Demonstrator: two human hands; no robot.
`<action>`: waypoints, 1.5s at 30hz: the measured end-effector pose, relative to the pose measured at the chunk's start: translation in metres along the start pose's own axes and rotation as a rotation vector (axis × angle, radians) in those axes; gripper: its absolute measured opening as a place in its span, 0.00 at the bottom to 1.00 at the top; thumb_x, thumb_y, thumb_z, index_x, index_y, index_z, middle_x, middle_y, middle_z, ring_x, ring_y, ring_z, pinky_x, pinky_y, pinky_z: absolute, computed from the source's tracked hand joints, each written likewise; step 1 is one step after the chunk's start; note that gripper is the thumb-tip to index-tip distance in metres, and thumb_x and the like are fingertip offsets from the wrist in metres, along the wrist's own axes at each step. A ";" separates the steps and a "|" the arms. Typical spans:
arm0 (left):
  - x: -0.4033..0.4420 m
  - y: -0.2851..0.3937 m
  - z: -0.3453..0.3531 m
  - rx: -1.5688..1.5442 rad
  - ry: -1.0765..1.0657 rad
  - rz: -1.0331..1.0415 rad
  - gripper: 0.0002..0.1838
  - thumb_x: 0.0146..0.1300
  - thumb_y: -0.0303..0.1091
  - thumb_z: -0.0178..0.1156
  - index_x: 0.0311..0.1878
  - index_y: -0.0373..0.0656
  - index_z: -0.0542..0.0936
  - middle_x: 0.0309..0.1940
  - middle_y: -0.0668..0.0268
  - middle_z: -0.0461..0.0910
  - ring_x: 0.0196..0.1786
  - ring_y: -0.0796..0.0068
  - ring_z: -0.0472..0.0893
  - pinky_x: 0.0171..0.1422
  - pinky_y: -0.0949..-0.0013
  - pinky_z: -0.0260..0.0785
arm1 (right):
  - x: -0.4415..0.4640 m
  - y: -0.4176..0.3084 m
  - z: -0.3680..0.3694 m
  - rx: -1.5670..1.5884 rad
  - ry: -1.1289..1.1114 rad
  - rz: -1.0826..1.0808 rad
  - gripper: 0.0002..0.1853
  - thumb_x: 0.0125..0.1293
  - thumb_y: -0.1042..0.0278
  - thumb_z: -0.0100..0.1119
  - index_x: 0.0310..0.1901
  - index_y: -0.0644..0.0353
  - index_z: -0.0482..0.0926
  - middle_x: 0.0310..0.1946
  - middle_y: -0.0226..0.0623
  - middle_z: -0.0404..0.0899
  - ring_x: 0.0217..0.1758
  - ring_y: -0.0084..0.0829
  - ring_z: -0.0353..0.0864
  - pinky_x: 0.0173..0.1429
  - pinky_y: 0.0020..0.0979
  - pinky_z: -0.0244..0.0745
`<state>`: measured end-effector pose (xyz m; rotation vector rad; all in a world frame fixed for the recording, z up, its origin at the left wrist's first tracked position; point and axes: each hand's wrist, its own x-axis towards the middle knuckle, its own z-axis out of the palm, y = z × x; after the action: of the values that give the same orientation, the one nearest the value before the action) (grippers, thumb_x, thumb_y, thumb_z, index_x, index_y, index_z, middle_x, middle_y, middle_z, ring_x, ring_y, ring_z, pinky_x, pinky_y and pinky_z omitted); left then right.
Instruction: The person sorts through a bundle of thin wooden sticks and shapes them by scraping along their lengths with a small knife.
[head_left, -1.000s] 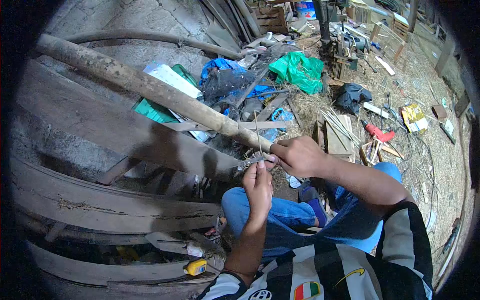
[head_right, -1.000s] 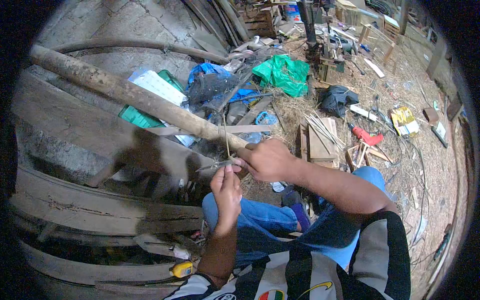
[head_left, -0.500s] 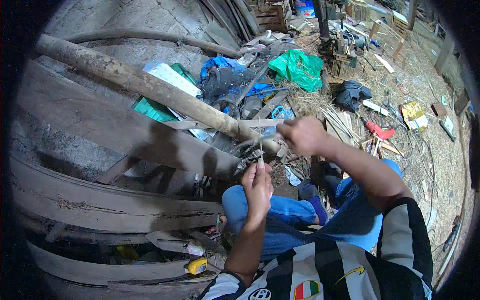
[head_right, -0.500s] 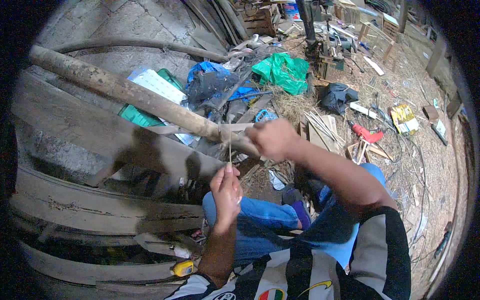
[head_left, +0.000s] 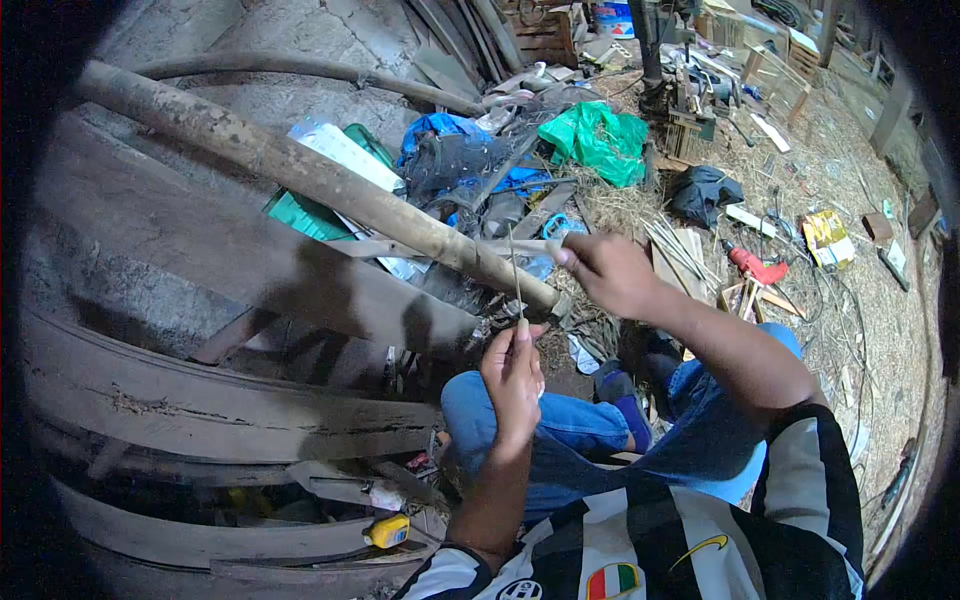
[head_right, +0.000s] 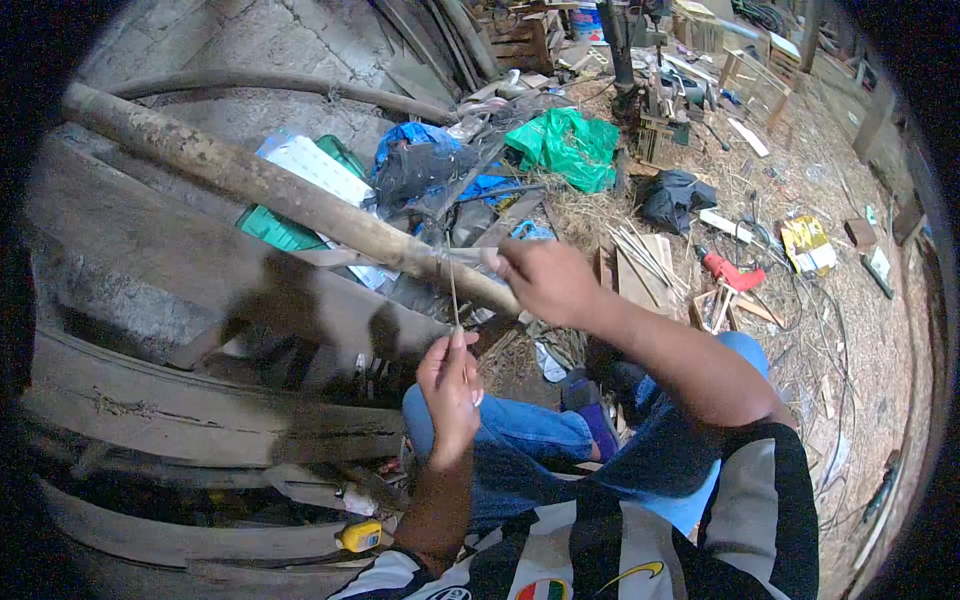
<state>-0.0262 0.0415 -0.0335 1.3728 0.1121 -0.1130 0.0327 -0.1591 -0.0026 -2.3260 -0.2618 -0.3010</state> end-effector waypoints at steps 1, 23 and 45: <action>0.001 0.001 0.002 -0.023 -0.002 -0.012 0.15 0.75 0.41 0.58 0.45 0.37 0.81 0.15 0.76 0.64 0.12 0.87 0.59 0.15 0.78 0.50 | -0.004 -0.002 0.002 0.000 0.004 0.003 0.19 0.75 0.50 0.49 0.39 0.59 0.78 0.30 0.51 0.82 0.36 0.55 0.83 0.40 0.55 0.75; 0.001 0.009 0.000 -0.136 -0.070 0.017 0.14 0.75 0.37 0.56 0.41 0.34 0.81 0.14 0.74 0.63 0.10 0.85 0.58 0.12 0.76 0.49 | 0.002 0.016 0.001 -0.293 0.034 -0.230 0.10 0.66 0.57 0.57 0.42 0.53 0.78 0.32 0.44 0.83 0.32 0.50 0.84 0.34 0.51 0.78; 0.006 -0.001 0.006 0.127 0.102 0.206 0.09 0.71 0.32 0.63 0.42 0.36 0.86 0.18 0.79 0.70 0.19 0.91 0.63 0.21 0.79 0.51 | -0.022 -0.019 0.010 -0.281 -0.073 -0.344 0.15 0.67 0.54 0.56 0.47 0.55 0.79 0.29 0.41 0.82 0.27 0.48 0.84 0.27 0.49 0.77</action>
<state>-0.0202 0.0356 -0.0347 1.5085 0.0488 0.1247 0.0078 -0.1415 -0.0030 -2.5663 -0.6990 -0.4463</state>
